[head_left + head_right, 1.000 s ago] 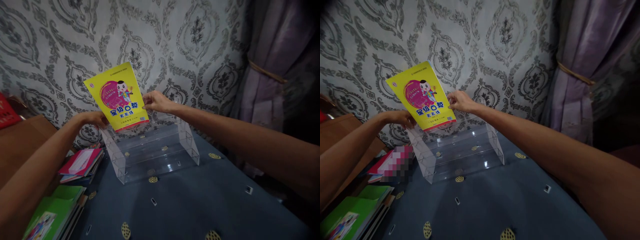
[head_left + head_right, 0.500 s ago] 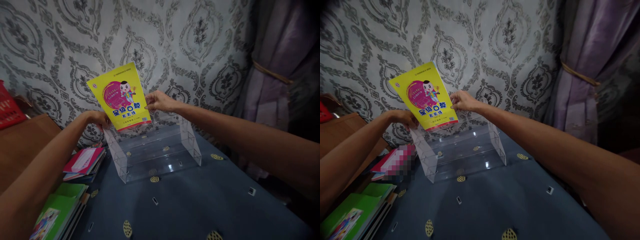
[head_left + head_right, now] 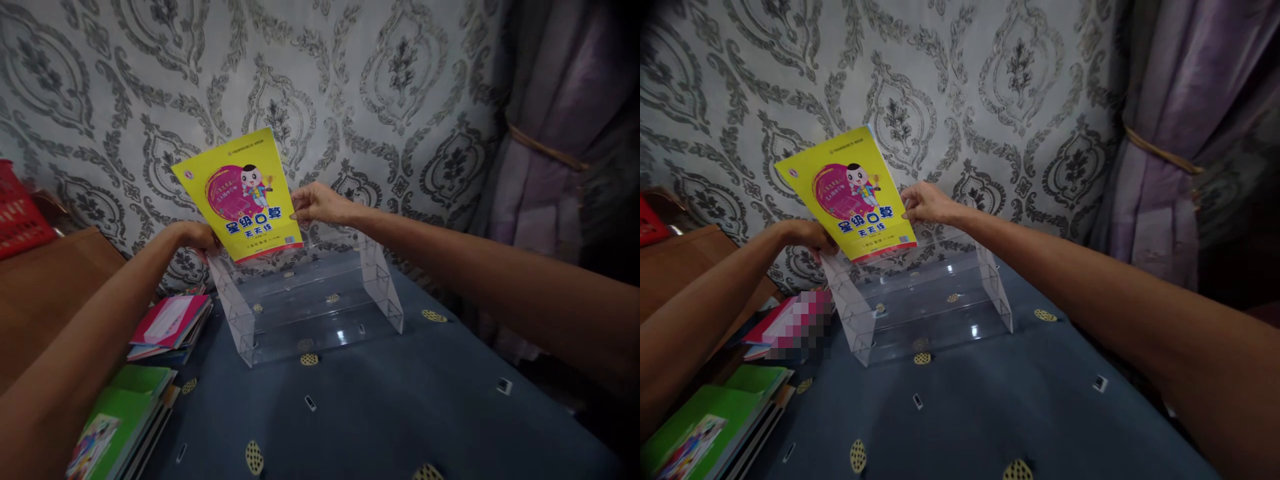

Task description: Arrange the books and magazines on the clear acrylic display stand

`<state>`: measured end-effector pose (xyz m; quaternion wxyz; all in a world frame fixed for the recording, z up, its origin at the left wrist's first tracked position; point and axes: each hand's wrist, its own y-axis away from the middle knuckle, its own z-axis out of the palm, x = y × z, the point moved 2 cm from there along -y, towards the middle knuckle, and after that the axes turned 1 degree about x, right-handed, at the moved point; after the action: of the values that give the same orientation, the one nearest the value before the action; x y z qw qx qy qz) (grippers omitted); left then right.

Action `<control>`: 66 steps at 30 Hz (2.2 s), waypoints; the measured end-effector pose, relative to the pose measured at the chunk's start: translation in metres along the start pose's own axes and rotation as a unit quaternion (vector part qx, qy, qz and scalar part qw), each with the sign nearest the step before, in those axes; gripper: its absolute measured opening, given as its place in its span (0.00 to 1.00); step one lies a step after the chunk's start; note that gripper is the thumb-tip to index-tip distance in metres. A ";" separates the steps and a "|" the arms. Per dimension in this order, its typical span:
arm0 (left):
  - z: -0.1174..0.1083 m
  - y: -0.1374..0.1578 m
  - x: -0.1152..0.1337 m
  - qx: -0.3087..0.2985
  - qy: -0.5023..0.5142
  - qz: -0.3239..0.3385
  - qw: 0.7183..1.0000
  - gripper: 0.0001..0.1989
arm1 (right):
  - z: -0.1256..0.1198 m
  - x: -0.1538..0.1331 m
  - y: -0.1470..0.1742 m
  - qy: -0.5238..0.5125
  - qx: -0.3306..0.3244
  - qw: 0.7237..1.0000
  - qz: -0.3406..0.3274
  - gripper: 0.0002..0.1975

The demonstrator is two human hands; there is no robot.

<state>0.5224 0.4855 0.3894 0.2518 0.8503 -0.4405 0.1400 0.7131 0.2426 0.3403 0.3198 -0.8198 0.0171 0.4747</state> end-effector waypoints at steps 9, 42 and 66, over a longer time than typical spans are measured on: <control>-0.009 0.015 -0.009 -0.013 0.065 0.044 0.997 0.21 | 0.011 0.001 -0.014 -0.012 -0.034 0.999 0.012 0.20; -0.017 0.026 -0.033 0.031 0.122 0.142 0.982 0.31 | 0.032 -0.010 -0.019 0.023 -0.010 0.996 0.085 0.08; -0.008 0.041 -0.036 0.056 0.181 0.187 0.964 0.32 | 0.032 -0.011 -0.013 0.017 0.040 0.998 0.045 0.08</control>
<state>0.4680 0.4949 0.3917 0.2485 0.7259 -0.5304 0.3605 0.6870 0.2670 0.3444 0.3303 -0.8125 0.0788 0.4739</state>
